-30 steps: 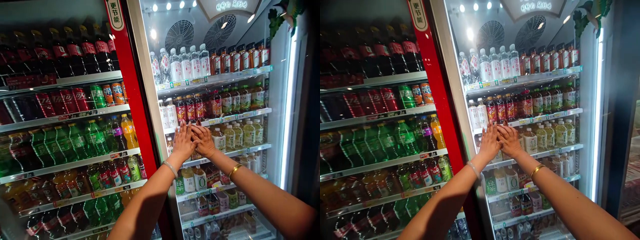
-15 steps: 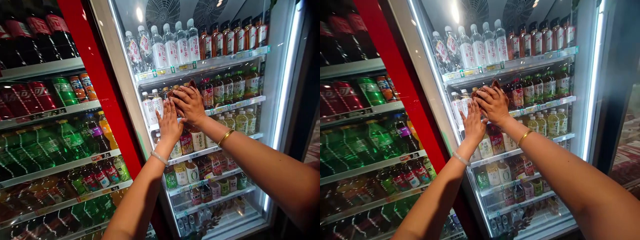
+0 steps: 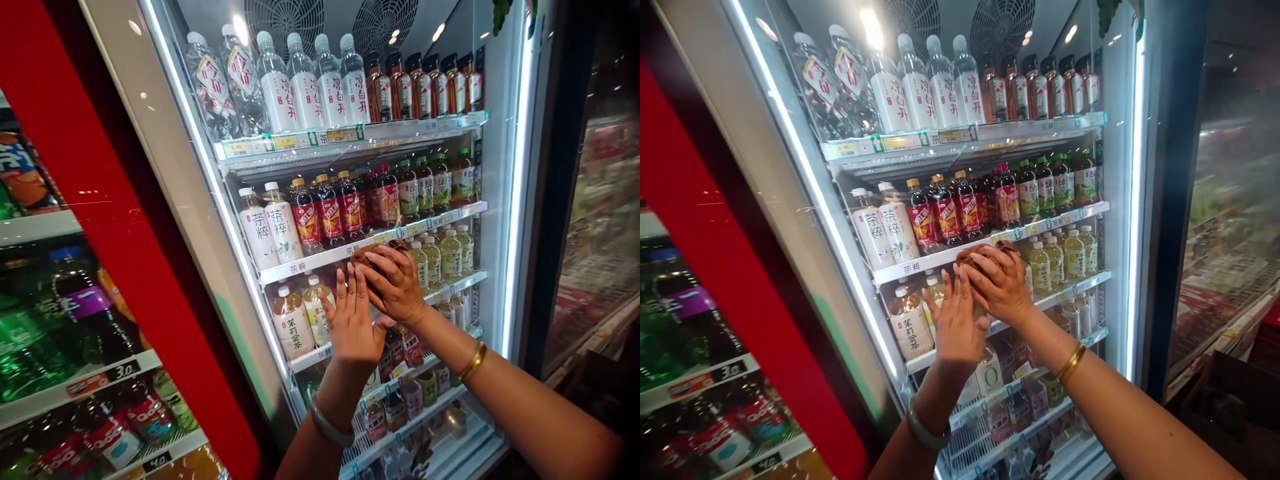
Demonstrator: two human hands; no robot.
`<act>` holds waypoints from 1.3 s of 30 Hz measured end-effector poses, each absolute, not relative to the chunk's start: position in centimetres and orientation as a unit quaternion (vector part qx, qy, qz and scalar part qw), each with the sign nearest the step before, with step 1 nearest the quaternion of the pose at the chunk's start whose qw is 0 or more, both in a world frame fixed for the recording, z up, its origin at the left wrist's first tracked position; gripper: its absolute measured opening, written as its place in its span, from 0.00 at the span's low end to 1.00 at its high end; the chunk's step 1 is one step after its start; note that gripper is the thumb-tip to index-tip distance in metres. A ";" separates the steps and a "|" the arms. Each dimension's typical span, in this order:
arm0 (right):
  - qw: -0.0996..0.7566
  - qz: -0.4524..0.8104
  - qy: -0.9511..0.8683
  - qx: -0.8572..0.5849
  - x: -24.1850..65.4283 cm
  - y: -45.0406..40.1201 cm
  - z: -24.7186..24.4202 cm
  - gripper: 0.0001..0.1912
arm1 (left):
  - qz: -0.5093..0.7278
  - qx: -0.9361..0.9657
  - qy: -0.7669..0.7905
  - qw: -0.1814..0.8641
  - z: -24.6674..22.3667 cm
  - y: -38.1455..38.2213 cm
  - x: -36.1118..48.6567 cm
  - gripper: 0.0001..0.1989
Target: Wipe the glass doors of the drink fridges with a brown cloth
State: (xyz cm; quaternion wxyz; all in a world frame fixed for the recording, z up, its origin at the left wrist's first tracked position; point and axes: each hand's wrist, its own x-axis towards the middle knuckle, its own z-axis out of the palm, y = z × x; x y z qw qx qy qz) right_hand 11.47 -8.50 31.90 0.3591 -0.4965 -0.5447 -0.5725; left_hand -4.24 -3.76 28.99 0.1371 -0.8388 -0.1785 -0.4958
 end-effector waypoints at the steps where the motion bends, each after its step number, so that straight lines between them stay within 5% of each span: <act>1: 0.357 -0.585 -0.542 -0.487 11.7 -8.5 31.8 0.18 | -0.498 -0.836 -0.184 0.136 28.8 -4.0 -3.9 0.44; 12: 0.432 -0.575 -0.495 -0.488 13.7 -8.2 40.2 0.17 | -0.542 -0.818 -0.156 0.116 34.7 -4.3 1.2 0.47; 21: 0.422 -0.563 -0.554 -0.445 18.1 -10.6 30.4 0.27 | -0.520 -0.813 -0.173 0.194 28.7 -5.6 1.8 0.38; 27: 0.494 -0.546 -0.519 -0.435 20.6 -10.2 37.0 0.29 | -0.541 -0.780 -0.245 0.197 34.0 -6.5 5.8 0.42; 30: 0.509 -0.541 -0.523 -0.418 20.7 -9.9 38.3 0.26 | -0.551 -0.772 -0.256 0.188 34.5 -6.9 7.3 0.42; 39: 0.496 -0.504 -0.572 -0.416 26.0 -12.4 29.2 0.14 | -0.466 -0.797 -0.277 0.265 29.3 -9.2 8.0 0.36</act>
